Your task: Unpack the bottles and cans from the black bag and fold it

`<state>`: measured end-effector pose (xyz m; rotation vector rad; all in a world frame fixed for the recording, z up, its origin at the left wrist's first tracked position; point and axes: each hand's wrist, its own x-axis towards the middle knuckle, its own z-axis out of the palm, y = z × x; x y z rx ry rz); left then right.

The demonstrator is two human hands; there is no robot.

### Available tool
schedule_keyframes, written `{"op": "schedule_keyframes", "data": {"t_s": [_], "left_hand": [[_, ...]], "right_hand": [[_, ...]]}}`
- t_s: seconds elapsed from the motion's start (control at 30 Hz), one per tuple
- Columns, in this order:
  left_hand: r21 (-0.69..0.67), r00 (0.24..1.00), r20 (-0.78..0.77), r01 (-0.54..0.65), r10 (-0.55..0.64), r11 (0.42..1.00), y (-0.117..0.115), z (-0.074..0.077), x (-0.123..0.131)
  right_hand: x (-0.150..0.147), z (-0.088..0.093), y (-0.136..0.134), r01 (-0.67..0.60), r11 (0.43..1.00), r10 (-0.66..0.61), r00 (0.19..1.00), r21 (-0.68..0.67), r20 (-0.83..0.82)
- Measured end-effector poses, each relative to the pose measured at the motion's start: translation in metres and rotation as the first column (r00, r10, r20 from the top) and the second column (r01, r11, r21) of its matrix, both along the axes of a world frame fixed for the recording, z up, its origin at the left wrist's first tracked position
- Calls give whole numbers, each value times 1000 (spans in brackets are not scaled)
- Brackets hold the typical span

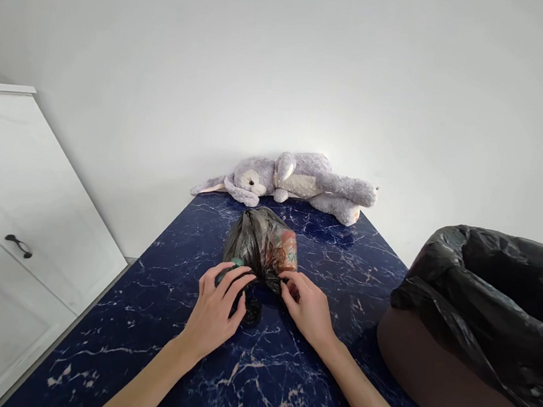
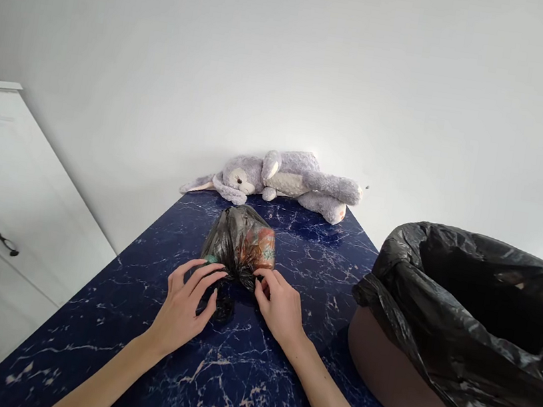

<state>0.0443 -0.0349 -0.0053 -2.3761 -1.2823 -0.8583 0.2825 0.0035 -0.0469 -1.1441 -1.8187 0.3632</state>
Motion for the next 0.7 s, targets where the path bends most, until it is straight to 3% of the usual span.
{"op": "schedule_keyframes", "data": {"t_s": [0.43,0.7], "left_hand": [[73,995,-39,-94,97,993,7,-7,-6],[36,980,113,-166,161,985,11,-5,-15]], "right_hand": [[-2,2,-3,-18,1000,17,999,-18,-36],[-1,9,-7,67,997,-70,989,-24,-130]]}}
